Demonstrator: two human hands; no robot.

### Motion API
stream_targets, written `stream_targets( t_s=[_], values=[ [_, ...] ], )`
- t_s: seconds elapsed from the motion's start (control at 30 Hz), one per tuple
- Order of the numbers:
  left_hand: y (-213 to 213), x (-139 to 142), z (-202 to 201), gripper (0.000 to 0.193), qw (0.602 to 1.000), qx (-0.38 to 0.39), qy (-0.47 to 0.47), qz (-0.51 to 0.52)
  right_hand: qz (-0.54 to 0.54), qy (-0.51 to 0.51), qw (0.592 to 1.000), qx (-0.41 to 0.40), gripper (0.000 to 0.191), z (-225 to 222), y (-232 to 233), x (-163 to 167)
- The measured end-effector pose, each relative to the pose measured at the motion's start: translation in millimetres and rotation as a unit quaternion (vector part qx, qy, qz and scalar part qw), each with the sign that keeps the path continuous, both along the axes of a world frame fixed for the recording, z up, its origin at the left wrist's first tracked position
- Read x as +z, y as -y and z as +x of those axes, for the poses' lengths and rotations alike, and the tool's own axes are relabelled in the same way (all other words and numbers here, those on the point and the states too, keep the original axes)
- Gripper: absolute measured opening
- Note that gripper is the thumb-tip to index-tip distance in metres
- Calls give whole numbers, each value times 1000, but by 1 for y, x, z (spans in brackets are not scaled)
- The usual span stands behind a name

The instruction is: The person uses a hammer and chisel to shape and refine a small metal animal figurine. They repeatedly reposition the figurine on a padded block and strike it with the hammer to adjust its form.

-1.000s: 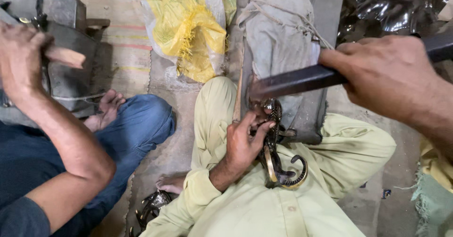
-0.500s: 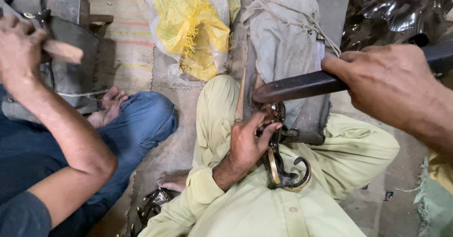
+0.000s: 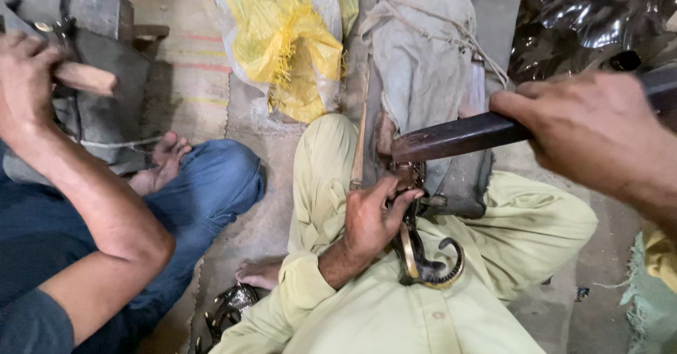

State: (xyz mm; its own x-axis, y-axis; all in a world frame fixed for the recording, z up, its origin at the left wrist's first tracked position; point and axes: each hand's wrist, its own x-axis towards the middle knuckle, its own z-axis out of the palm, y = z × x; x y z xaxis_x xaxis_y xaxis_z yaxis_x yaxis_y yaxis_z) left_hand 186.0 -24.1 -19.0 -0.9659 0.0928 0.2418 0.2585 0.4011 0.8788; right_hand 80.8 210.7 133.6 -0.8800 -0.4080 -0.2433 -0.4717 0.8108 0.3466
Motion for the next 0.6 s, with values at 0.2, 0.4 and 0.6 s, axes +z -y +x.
stream_targets(
  t_s=[0.2,0.4,0.6],
  values=[
    [-3,0,-2,22,997,23,19,67,-70,-66,995,39,29,4,-13,-2],
    [-1,-6,1,22,1000,5,-2,30,-22,24,999,-6,30,2,1,3],
    [3,-18,-8,18,986,56,61,148,17,16,1000,8,34,7,-25,-27]
  ],
)
